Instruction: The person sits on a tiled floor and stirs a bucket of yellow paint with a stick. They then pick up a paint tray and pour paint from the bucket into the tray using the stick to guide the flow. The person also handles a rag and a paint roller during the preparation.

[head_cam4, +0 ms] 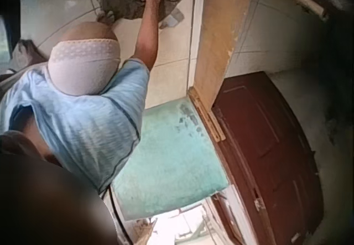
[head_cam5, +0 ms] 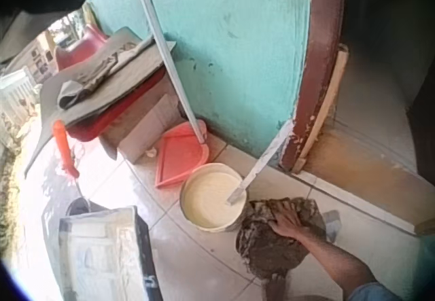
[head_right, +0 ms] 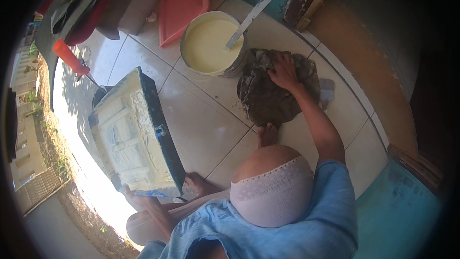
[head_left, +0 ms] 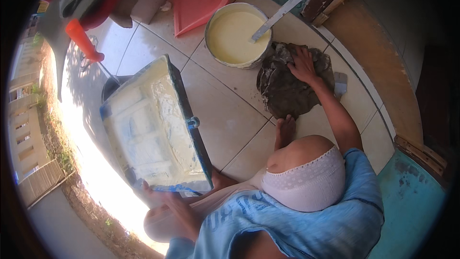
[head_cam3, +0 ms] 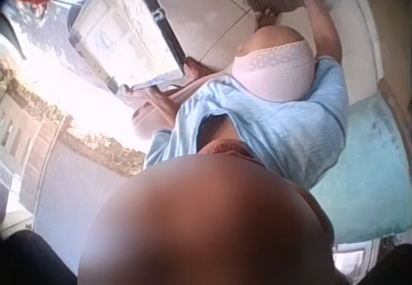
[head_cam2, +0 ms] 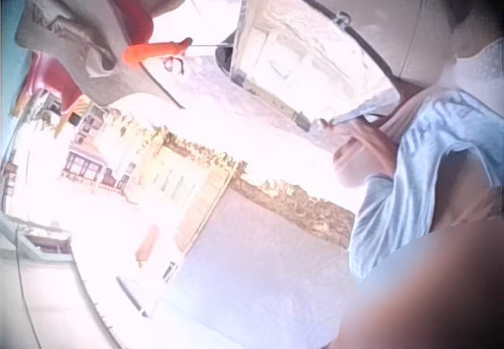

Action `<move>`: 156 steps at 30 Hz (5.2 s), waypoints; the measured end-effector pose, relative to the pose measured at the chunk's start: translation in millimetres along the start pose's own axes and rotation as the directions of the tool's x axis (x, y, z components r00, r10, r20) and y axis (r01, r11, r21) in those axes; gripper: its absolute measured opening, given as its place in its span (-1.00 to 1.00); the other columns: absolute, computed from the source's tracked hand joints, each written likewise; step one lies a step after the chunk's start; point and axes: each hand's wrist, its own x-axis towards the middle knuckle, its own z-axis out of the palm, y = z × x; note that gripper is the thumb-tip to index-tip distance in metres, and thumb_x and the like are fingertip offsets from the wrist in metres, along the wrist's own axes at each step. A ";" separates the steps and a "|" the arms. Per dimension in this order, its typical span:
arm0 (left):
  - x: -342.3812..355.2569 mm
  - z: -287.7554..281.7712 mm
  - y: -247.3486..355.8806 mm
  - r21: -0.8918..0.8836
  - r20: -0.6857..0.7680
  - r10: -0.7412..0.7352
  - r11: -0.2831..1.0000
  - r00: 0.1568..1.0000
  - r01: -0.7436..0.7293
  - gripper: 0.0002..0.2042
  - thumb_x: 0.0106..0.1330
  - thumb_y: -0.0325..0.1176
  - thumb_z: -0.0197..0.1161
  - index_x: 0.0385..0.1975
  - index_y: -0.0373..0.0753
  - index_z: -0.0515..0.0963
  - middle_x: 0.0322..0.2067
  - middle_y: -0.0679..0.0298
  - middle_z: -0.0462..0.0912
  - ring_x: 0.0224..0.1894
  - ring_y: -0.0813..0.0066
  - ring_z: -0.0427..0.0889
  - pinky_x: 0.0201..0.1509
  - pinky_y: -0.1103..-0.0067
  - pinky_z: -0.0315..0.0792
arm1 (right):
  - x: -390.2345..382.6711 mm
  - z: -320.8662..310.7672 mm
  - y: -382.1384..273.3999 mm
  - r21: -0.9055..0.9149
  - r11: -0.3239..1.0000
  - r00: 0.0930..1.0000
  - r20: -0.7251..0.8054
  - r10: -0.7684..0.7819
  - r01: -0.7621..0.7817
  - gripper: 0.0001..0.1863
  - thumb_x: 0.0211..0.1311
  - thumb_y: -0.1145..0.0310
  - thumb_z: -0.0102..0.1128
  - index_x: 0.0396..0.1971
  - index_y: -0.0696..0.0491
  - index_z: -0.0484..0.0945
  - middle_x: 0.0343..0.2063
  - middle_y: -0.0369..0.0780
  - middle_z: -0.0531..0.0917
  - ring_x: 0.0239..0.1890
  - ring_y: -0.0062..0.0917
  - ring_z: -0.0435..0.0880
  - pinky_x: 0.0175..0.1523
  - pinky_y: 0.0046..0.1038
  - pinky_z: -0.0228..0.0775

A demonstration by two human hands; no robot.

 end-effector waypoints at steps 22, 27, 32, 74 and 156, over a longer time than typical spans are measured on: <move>-7.1 -70.5 -37.3 0.126 0.066 0.051 0.990 0.997 -0.059 -0.25 0.22 -0.02 0.09 0.42 -0.25 0.24 0.37 0.00 0.34 0.35 -0.07 0.35 0.42 0.06 0.27 | 10.0 46.8 -196.3 0.743 0.616 0.941 -0.058 -0.333 0.263 -0.35 0.16 0.28 0.32 0.23 0.22 0.40 0.12 0.09 0.48 0.18 -0.02 0.48 0.33 -0.15 0.28; -17.0 -85.5 -43.2 0.159 0.052 0.013 0.987 0.999 -0.021 -0.22 0.20 -0.01 0.11 0.43 -0.25 0.19 0.37 0.00 0.32 0.35 -0.07 0.35 0.41 0.06 0.29 | 6.8 46.1 -195.6 0.458 0.775 0.882 -0.045 -0.468 0.435 -0.33 0.10 0.43 0.33 0.29 0.06 0.42 0.29 0.00 0.31 0.35 -0.01 0.28 0.44 -0.06 0.12; -16.5 -95.6 -58.7 0.139 0.011 -0.043 0.989 0.999 0.041 -0.22 0.20 -0.02 0.11 0.44 -0.25 0.18 0.37 0.00 0.31 0.36 -0.07 0.34 0.40 0.05 0.31 | -21.2 79.0 -205.2 0.266 0.757 0.796 -0.082 -0.600 0.597 -0.36 0.13 0.34 0.28 0.29 -0.01 0.45 0.45 -0.09 0.19 0.49 -0.13 0.11 0.55 -0.04 -0.10; 68.5 -34.6 -198.7 -0.260 -0.142 -0.189 0.954 0.972 0.148 -0.35 0.24 0.07 0.23 0.17 -0.34 0.42 -0.01 0.11 0.58 0.03 0.15 0.55 0.20 0.30 0.43 | -141.5 -53.8 -1.0 0.129 0.903 0.897 0.122 -0.425 0.410 -0.59 0.21 0.34 0.30 0.05 0.07 0.49 0.04 0.03 0.54 -0.03 -0.07 0.60 0.04 -0.09 0.45; -70.9 67.2 80.0 0.563 0.689 -0.421 -0.203 0.590 -0.801 -0.30 0.10 -0.25 0.47 0.28 -0.21 0.39 -0.04 0.07 0.59 0.08 0.06 0.56 0.13 0.27 0.43 | 45.5 -200.3 -204.0 0.970 0.009 0.966 -0.241 -0.092 0.243 -0.59 0.34 0.22 -0.12 -0.72 -0.06 0.07 -0.81 -0.39 0.11 -0.73 -0.66 -0.02 -0.55 -0.47 -0.10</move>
